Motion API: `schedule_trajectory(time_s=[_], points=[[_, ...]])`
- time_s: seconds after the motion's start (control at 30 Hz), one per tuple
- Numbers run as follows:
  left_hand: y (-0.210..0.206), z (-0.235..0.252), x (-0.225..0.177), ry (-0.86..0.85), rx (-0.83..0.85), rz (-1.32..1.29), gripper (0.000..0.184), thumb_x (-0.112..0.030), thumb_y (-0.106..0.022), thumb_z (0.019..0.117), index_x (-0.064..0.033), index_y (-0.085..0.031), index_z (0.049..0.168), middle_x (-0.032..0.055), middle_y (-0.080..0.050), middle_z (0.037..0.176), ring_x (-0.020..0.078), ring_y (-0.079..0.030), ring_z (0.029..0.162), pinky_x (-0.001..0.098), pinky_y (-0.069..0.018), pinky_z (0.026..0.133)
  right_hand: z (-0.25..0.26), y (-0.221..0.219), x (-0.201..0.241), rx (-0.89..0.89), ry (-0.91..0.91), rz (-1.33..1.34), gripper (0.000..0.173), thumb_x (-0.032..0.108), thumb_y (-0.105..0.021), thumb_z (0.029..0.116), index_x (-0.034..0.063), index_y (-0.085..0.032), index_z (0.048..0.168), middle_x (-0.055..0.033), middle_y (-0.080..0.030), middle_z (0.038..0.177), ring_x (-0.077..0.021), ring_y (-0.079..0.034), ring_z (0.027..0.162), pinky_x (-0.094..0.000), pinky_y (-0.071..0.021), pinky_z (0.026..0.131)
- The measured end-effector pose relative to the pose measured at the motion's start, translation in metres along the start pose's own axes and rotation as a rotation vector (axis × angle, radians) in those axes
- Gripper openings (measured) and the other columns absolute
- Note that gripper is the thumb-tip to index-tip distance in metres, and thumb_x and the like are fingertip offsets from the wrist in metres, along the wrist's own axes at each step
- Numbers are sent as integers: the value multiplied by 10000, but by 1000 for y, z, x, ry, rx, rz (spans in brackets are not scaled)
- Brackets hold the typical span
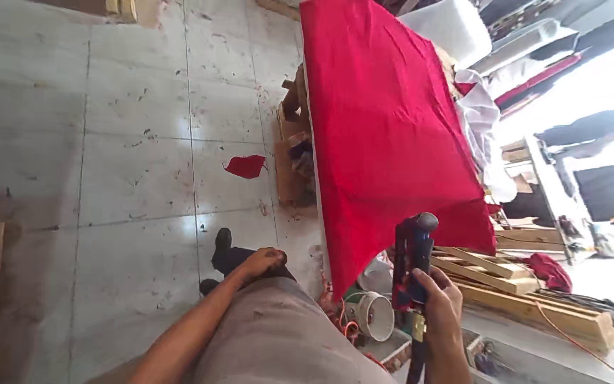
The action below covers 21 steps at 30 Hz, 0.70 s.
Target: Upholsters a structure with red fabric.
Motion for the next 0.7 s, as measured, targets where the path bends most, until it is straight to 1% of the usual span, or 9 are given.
schedule_trajectory(time_s=[0.07,0.17,0.23,0.3,0.4,0.47,0.53,0.6,0.7], points=[[56,0,20,55,-135,14,416,-306,-484,1089,22,-611,1311,205,-690,1169,289,-683,1035,478,-538,957,1,-26,11,-11,-57,19,302,177,-651,882,1,-654,1127,-49,-724,818,-150,-692,609,-310,-607,536],[157,-27,61,195,-387,87,406,-288,-510,1078,34,-623,1299,243,-682,1201,359,-679,1099,549,-519,1013,14,-78,25,19,-106,95,271,155,-629,899,-11,-652,1112,-77,-737,822,-164,-692,592,-310,-598,510],[215,-74,91,326,-551,51,405,-272,-505,1085,42,-603,1321,256,-672,1236,387,-674,1128,571,-515,1017,24,-105,38,30,-113,123,275,142,-641,882,-20,-650,1104,-82,-740,831,-172,-698,594,-321,-609,513],[277,-127,107,405,-770,-32,406,-275,-507,1083,53,-614,1297,266,-681,1215,398,-674,1122,586,-514,1008,40,-132,54,19,-94,138,311,154,-683,858,-15,-659,1117,-68,-739,833,-164,-705,619,-322,-616,535],[338,-201,117,493,-1009,-229,448,-273,-433,1100,79,-534,1359,280,-630,1251,329,-657,1022,517,-529,902,54,-161,70,-64,-103,132,387,195,-751,818,-7,-668,1138,-52,-727,831,-150,-698,641,-318,-614,564],[372,-225,107,569,-1023,-299,495,-289,-381,1100,73,-459,1429,272,-566,1349,302,-627,1049,490,-513,909,65,-183,83,-141,-111,117,410,211,-759,811,-6,-655,1143,-43,-714,811,-134,-684,622,-307,-605,552],[404,-226,90,652,-987,-316,515,-300,-358,1097,51,-423,1468,253,-533,1419,289,-618,1124,473,-506,952,76,-206,93,-226,-118,67,424,226,-768,809,-8,-655,1144,-40,-714,810,-120,-681,622,-297,-601,557],[446,-206,66,709,-934,-296,506,-294,-367,1101,38,-421,1479,236,-525,1441,272,-608,1168,454,-495,980,91,-229,102,-306,-125,-35,457,255,-780,797,-2,-659,1154,-41,-720,853,-109,-687,657,-299,-606,595],[543,-137,19,623,-877,-212,480,-303,-423,1091,51,-495,1409,241,-591,1345,282,-638,1079,472,-520,927,123,-267,120,-438,-162,-269,510,327,-797,801,26,-667,1192,-68,-731,932,-152,-700,775,-399,-598,715]])
Point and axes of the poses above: each hand's wrist, its own z-axis towards the middle knuckle, its own y-axis out of the back of the hand, x = y × z, the point moved 9 cm from there along z, towards the middle knuckle
